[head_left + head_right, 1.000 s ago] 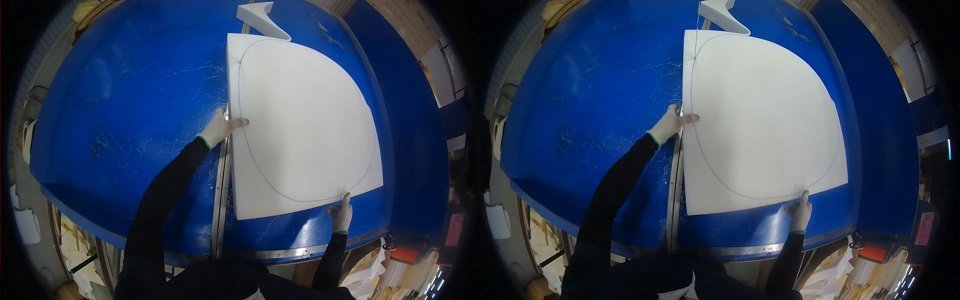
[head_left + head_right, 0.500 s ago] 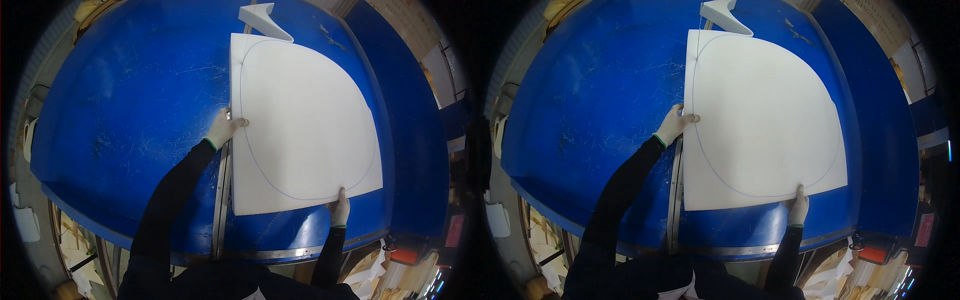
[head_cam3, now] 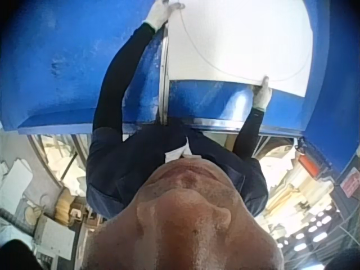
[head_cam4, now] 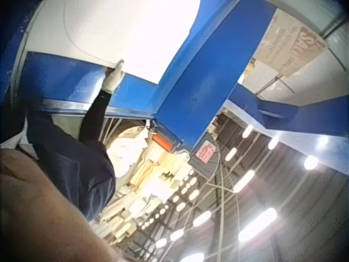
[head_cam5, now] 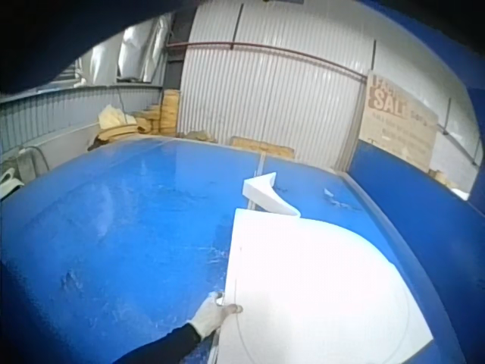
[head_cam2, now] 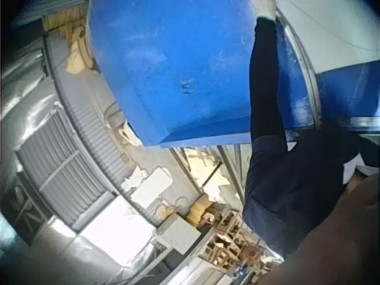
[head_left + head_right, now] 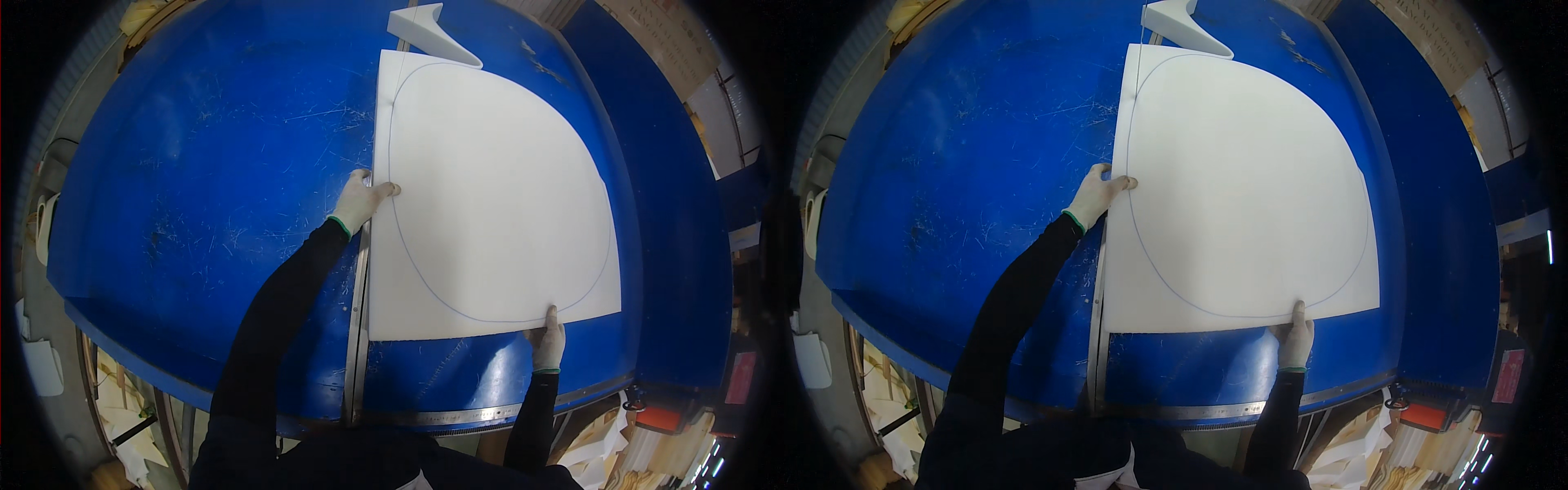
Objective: The person uses a vertical band saw to cut a circular shape from a white foam sheet. They position the foam on the blue table, guide it through the blade, and then remove the offcuts. The offcuts are placed into a basket on the floor.
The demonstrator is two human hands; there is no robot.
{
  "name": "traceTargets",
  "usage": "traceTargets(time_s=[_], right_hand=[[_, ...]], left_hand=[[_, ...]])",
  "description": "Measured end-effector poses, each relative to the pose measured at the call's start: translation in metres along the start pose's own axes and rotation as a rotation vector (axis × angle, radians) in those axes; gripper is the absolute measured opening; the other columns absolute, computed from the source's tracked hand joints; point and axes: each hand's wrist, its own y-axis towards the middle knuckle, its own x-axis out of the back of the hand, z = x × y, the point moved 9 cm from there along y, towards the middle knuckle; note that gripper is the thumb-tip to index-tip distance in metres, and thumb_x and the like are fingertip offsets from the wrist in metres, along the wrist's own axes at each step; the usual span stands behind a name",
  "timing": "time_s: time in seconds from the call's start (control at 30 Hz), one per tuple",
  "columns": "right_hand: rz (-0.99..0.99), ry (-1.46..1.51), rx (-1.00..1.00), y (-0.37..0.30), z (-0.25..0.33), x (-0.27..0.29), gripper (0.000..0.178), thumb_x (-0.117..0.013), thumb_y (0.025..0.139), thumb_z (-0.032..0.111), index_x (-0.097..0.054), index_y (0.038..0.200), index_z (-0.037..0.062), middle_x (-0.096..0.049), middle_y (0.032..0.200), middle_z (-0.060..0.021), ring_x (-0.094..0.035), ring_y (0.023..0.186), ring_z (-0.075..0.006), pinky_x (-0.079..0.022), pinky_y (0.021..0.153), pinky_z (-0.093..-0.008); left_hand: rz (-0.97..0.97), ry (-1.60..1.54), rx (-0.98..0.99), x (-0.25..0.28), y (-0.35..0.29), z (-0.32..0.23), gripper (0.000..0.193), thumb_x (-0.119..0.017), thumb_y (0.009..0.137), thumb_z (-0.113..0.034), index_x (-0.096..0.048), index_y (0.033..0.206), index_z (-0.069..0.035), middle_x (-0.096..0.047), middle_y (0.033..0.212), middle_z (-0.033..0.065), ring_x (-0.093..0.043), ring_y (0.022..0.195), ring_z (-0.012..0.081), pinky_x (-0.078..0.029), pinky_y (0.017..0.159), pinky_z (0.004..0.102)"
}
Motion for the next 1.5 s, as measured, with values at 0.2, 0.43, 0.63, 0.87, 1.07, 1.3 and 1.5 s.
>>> traceTargets(time_s=[0.2,0.43,0.63,0.87,1.07,1.3,1.5], right_hand=[[0.008,0.018,-0.028,0.001,-0.002,-0.005,0.045,-0.059,0.105,0.035,-0.057,0.117,-0.0077,-0.067,0.113,-0.0178,-0.071,0.097,-0.0243,-0.061,0.073,-0.0362],[-0.007,0.013,-0.002,-0.001,0.002,-0.019,0.047,-0.060,0.104,0.038,-0.053,0.122,-0.0055,-0.067,0.110,-0.0159,-0.070,0.094,-0.0231,-0.060,0.071,-0.0350],[0.009,0.013,-0.016,0.006,-0.005,-0.020,0.046,-0.060,0.104,0.038,-0.053,0.124,-0.0033,-0.067,0.112,-0.0138,-0.069,0.095,-0.0222,-0.059,0.070,-0.0342],[0.010,0.038,0.009,0.005,0.004,-0.041,0.043,-0.057,0.106,0.038,-0.058,0.122,-0.0010,-0.069,0.105,-0.0100,-0.068,0.085,-0.0183,-0.053,0.062,-0.0306],[0.025,0.019,0.025,0.011,0.009,-0.047,0.042,-0.058,0.105,0.038,-0.057,0.121,-0.0005,-0.069,0.105,-0.0098,-0.068,0.086,-0.0178,-0.053,0.064,-0.0306],[-0.055,0.049,0.011,0.017,0.009,-0.056,0.038,-0.056,0.106,0.036,-0.059,0.120,0.0009,-0.069,0.100,-0.0083,-0.067,0.082,-0.0168,-0.052,0.061,-0.0305],[0.053,0.067,0.060,0.024,0.016,-0.072,0.037,-0.055,0.107,0.035,-0.059,0.118,0.0004,-0.068,0.097,-0.0081,-0.065,0.080,-0.0166,-0.050,0.060,-0.0304]], left_hand=[[-0.024,0.006,0.006,0.002,0.010,0.000,0.091,-0.080,0.079,-0.026,-0.034,0.145,0.015,-0.064,0.119,0.0298,-0.072,0.097,0.0299,-0.058,0.083,0.0353],[-0.054,0.000,0.019,0.006,0.029,0.008,0.095,-0.081,0.077,-0.030,-0.033,0.145,0.017,-0.065,0.116,0.0298,-0.072,0.097,0.0300,-0.058,0.082,0.0353],[-0.076,0.003,0.026,0.008,0.037,0.004,0.097,-0.081,0.076,-0.030,-0.033,0.145,0.017,-0.066,0.109,0.0269,-0.070,0.089,0.0279,-0.057,0.078,0.0347],[-0.113,-0.027,0.010,0.012,0.051,0.001,0.098,-0.082,0.075,-0.031,-0.032,0.145,0.016,-0.066,0.103,0.0245,-0.070,0.084,0.0265,-0.058,0.072,0.0360],[-0.130,-0.023,0.012,0.012,0.053,-0.011,0.093,-0.083,0.075,-0.029,-0.034,0.141,0.015,-0.065,0.107,0.0262,-0.071,0.084,0.0279,-0.059,0.071,0.0380],[-0.163,0.042,-0.012,0.016,0.063,-0.022,0.092,-0.084,0.078,-0.032,-0.034,0.137,0.018,-0.063,0.105,0.0247,-0.071,0.081,0.0255,-0.059,0.069,0.0338],[-0.201,0.053,-0.031,0.020,0.088,-0.018,0.095,-0.084,0.077,-0.034,-0.033,0.137,0.018,-0.063,0.106,0.0252,-0.071,0.084,0.0254,-0.059,0.068,0.0345]])
